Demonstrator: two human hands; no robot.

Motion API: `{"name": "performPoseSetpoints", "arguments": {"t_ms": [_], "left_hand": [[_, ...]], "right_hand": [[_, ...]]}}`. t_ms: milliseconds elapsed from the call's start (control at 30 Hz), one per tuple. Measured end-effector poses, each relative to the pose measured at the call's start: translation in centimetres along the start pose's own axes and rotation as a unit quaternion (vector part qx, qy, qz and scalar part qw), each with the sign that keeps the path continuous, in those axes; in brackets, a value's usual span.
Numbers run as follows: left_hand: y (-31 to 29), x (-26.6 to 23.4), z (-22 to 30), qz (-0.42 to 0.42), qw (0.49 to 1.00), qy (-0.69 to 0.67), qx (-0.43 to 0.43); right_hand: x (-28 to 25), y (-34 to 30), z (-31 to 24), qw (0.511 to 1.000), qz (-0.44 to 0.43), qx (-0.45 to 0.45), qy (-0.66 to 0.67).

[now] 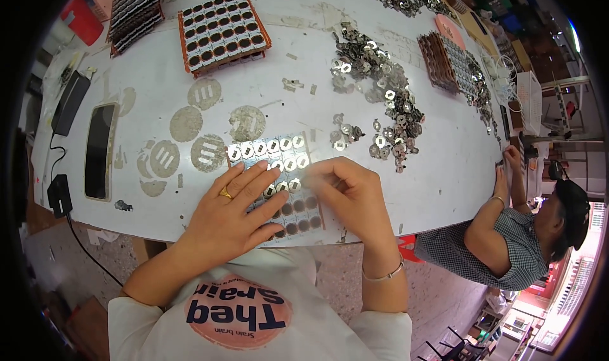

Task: The person assembles small metal discs into a plastic template tray by hand.

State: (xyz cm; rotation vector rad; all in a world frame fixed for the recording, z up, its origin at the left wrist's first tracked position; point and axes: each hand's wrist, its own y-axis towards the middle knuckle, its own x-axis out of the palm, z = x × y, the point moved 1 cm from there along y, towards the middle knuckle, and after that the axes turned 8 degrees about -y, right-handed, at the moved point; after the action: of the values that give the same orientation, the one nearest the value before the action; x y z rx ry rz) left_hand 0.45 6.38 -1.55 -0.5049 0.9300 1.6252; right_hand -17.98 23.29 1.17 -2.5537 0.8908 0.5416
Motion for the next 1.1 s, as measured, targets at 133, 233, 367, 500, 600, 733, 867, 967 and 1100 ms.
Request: {"name": "performPoseSetpoints", "arguments": {"t_ms": [133,233,367,500,600,733,867,967,1100], "left_hand": [[0.2,-0.2,0.1,-0.010,1.000,0.015,0.002],[0.3,-0.2,0.1,-0.016,1.000,0.016,-0.005],[0.4,-0.2,0.1,-0.017,1.000,0.014,-0.011],[0.3,-0.2,0.2,-0.016,1.000,0.016,-0.011],[0.3,-0.1,0.2,-0.012,1.000,0.018,-0.013],[0.4,-0.1,0.5,-0.012,0.999,0.031,-0.012],[0.3,0.0,0.4,-0.006,0.999,0.032,-0.013],[0.2,-0.2,0.2,0.001,1.000,0.016,-0.013],[0.4,-0.3,0.1,0.012,1.000,0.013,0.004]], "right_hand": [[-0.3,0.4,0.2,0.998,-0.003,-0.037,-0.057],[-0.1,0.3,-0.2,0.994,-0.010,-0.065,-0.091],[-0.1,0.2,-0.1,0.991,0.002,-0.064,-0.114],[0.4,0.1,-0.9,0.989,0.022,-0.079,-0.119],[0.2,-0.1,-0.3,0.990,0.025,-0.067,-0.122],[0.3,-0.6,0.5,0.988,0.011,-0.079,-0.134],[0.9,-1.3,-0.9,0.948,0.061,-0.164,-0.264],[-0.1,-0.9,-1.1,0.930,0.045,-0.202,-0.305],[-1.9,0.5,-1.1,0.930,0.126,-0.175,-0.298]]}}
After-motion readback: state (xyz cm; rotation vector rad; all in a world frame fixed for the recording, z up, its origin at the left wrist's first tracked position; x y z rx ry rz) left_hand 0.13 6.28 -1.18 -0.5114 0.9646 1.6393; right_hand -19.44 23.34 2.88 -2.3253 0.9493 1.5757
